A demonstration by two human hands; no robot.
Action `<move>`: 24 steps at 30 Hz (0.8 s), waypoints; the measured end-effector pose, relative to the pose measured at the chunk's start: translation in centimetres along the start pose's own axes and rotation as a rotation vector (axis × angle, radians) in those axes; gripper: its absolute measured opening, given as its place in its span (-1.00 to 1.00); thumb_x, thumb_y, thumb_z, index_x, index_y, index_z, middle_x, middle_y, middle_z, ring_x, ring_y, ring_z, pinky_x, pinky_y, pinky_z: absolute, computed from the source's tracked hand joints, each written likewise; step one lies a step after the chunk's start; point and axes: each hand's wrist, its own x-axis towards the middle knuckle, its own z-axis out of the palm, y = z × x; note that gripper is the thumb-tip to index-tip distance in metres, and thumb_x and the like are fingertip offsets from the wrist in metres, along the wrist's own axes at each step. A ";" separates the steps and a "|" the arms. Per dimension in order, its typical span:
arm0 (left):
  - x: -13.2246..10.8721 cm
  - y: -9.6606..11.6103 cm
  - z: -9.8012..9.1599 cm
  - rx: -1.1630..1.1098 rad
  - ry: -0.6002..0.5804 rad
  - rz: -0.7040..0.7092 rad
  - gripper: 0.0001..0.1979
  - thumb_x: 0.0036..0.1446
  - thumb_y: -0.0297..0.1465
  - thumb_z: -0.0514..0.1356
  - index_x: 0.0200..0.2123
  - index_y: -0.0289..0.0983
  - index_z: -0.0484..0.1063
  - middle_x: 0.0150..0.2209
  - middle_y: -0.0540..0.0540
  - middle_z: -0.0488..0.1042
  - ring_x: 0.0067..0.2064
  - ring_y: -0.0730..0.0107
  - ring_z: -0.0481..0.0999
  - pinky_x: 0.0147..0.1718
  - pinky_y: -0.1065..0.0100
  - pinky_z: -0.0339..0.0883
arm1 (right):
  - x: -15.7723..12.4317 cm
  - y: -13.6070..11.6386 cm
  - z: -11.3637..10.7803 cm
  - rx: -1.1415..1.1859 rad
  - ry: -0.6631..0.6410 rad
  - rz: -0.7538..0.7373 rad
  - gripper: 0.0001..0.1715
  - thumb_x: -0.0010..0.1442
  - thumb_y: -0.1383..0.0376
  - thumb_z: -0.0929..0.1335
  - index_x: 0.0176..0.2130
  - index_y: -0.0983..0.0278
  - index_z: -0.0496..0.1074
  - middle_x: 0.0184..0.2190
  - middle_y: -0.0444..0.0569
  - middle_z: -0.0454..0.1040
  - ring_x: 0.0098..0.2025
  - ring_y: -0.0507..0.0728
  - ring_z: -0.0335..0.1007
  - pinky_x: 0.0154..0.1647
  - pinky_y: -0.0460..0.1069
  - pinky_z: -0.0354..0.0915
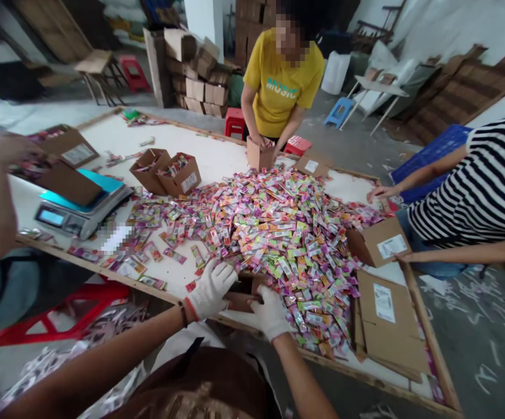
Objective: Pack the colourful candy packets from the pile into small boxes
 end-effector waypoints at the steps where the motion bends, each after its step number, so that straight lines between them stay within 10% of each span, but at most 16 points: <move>1: -0.2 0.1 0.7 0.001 -0.038 0.017 -0.39 -0.06 -0.28 0.23 0.08 -0.30 0.19 -0.02 -0.20 0.32 0.03 0.12 0.25 0.15 0.01 -0.14 | -0.3 -0.2 0.2 -0.010 0.055 0.046 -0.75 0.03 0.25 0.32 -0.25 0.32 0.38 -0.31 0.04 0.44 -0.23 0.18 0.34 -0.19 0.04 0.24; 9: -3.2 0.8 4.0 0.034 -0.016 -0.008 -0.65 0.11 -0.32 0.10 -0.03 -0.28 0.33 0.10 -0.23 0.23 0.08 0.04 0.20 0.14 -0.07 -0.15 | -4.3 -1.4 -1.2 -0.136 0.170 0.077 -0.63 0.16 0.26 0.26 -0.05 0.38 0.31 -0.06 0.18 0.32 0.02 0.25 0.22 0.03 0.06 0.15; 17: -2.7 0.0 4.2 -0.011 -0.078 -0.019 -0.57 0.07 -0.24 0.12 0.00 -0.28 0.32 0.22 -0.24 0.07 0.18 0.01 0.08 0.18 -0.04 -0.25 | 3.5 -3.9 1.7 -0.161 -0.239 0.018 -0.74 0.18 0.41 0.17 -0.18 0.34 0.37 -0.15 0.12 0.38 -0.16 0.14 0.36 -0.18 -0.03 0.23; 24: 0.4 1.1 4.4 0.070 -0.243 -0.028 0.06 -0.31 0.04 0.25 0.22 -0.37 0.02 0.20 -0.42 0.03 0.20 -0.25 -0.06 0.13 -0.19 -0.42 | 4.4 -2.5 1.8 0.034 -0.240 -0.012 -0.65 0.17 0.42 0.12 -0.16 0.38 0.39 -0.15 0.14 0.42 -0.11 0.11 0.36 -0.08 -0.04 0.24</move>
